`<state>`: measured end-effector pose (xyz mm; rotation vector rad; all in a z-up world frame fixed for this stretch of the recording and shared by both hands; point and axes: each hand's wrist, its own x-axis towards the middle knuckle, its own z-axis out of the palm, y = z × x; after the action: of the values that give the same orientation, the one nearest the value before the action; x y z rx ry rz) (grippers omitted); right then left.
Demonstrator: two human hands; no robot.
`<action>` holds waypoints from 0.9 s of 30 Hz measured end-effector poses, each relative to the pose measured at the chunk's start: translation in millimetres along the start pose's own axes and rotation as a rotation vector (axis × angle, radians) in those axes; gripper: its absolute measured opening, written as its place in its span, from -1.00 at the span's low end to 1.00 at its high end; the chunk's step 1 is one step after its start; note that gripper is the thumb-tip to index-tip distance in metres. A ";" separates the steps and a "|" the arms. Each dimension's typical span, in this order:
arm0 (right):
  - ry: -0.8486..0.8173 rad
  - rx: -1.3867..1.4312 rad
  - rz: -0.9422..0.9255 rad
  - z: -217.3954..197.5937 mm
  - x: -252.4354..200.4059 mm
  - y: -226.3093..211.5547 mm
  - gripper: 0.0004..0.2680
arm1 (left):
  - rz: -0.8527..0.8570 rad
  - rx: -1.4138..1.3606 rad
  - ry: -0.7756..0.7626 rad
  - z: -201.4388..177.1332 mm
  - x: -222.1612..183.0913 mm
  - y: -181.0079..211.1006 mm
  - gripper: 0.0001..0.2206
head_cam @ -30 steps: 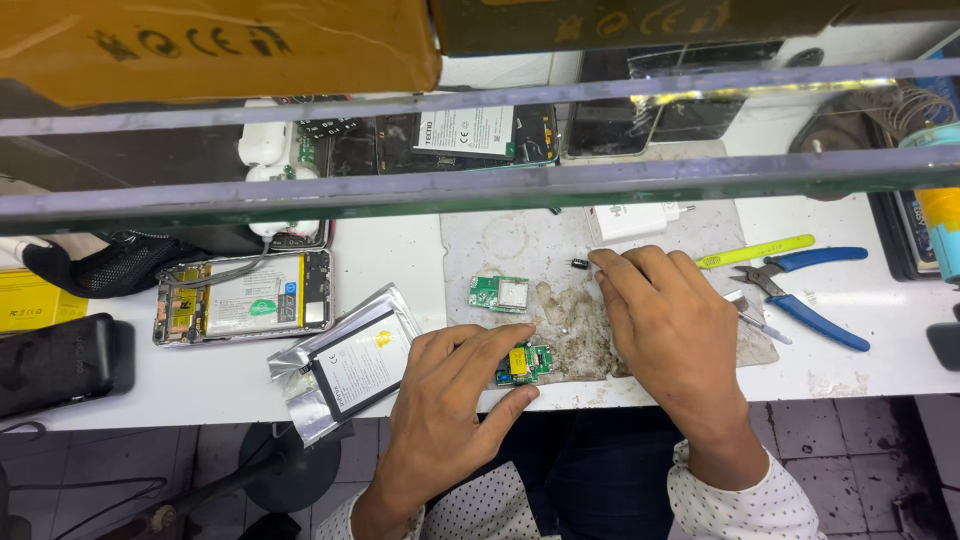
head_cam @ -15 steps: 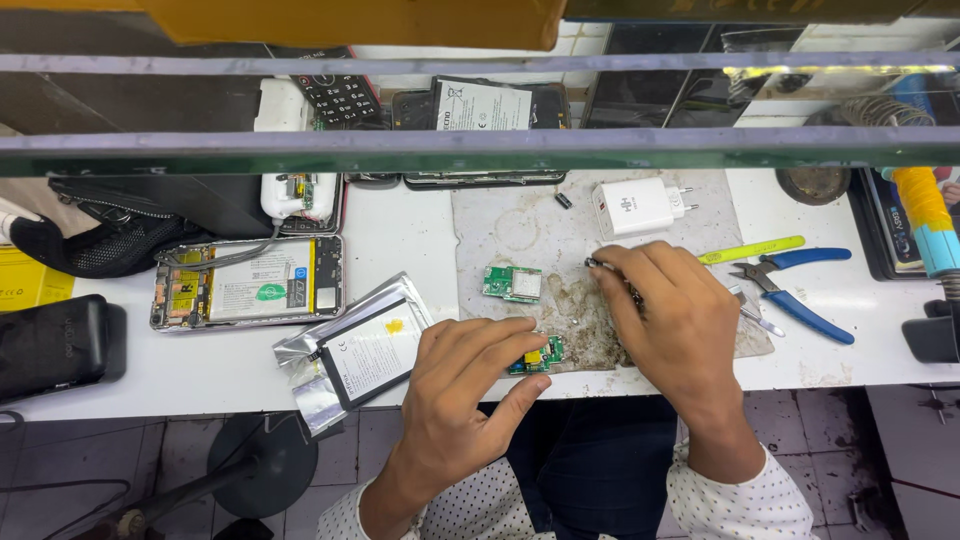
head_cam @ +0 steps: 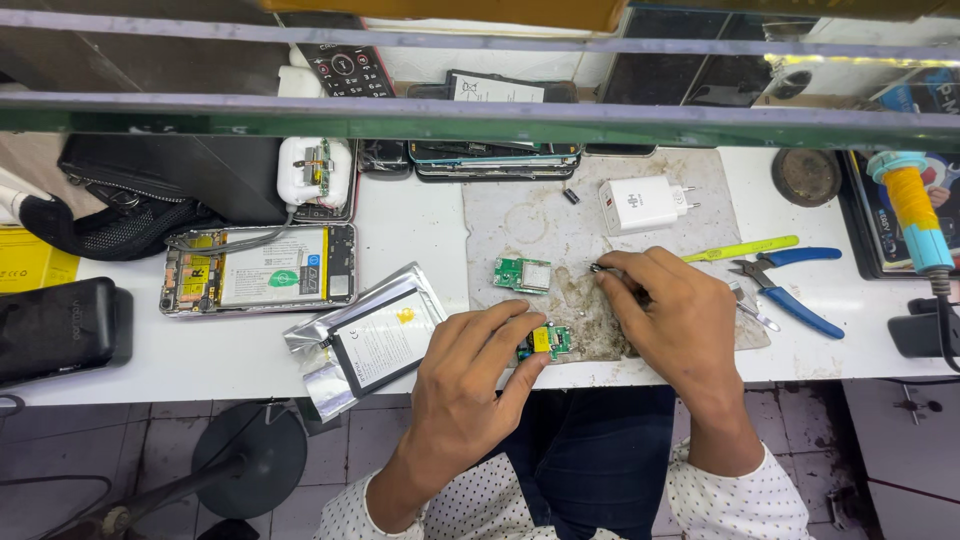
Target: The person disassembles a white wall charger, removes the internal circuit board, and uses a soldering iron to work on the board's components. They handle the charger casing, circuit board, and soldering iron throughout the process.
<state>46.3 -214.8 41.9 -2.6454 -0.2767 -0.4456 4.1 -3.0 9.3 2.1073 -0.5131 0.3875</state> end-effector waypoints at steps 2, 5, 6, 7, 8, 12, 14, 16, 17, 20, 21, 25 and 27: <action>-0.068 -0.060 0.001 2.0 9.9 -2.7 -0.88 | 0.011 0.008 0.003 0.1 -0.8 -0.3 -0.66; -0.035 -0.104 -0.058 3.5 19.9 -5.6 -0.85 | 0.037 0.017 0.013 0.5 -2.2 -1.7 -0.66; -0.002 -0.110 -0.090 3.5 22.6 -6.1 -0.83 | 0.046 0.021 0.018 0.5 -2.6 -2.2 -0.65; 0.024 -0.137 -0.116 2.4 24.5 -6.2 -0.86 | 0.054 0.018 0.013 0.3 -3.0 -3.0 -0.65; 0.049 -0.164 -0.143 0.6 26.7 -5.7 -0.88 | 0.060 0.015 0.009 0.4 -3.6 -3.5 -0.65; 0.044 -0.374 -0.202 -2.4 44.9 0.1 -0.90 | 0.096 0.027 -0.008 -0.1 -5.4 -6.7 -0.62; -0.004 -0.379 -0.236 -1.0 57.2 3.8 -0.90 | 0.102 0.028 -0.015 -0.6 -5.9 -7.6 -0.60; -0.055 -0.384 -0.254 0.0 65.9 5.9 -0.91 | 0.108 0.028 -0.020 -0.9 -5.7 -7.8 -0.60; -0.083 -0.385 -0.255 0.4 68.9 6.3 -0.93 | 0.110 0.028 -0.021 -1.4 -5.6 -7.8 -0.60; -0.139 -0.343 -0.250 1.0 71.0 4.8 -0.93 | 0.111 0.014 -0.029 -2.6 -4.8 -8.5 -0.59; -0.155 -0.322 -0.248 1.5 70.5 4.1 -0.92 | 0.108 0.005 -0.032 -3.1 -4.9 -9.4 -0.58; -0.175 -0.301 -0.247 4.8 65.3 4.0 -0.89 | 0.131 0.016 -0.040 -3.4 -6.9 -12.0 -0.56; -0.211 -0.303 -0.289 5.2 64.9 5.1 -0.86 | 0.136 0.016 -0.046 -3.1 -6.1 -12.6 -0.56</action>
<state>109.2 -209.2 58.4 -2.9653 -0.7162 -0.3173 4.9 7.3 -0.6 2.1065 -0.6846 0.4227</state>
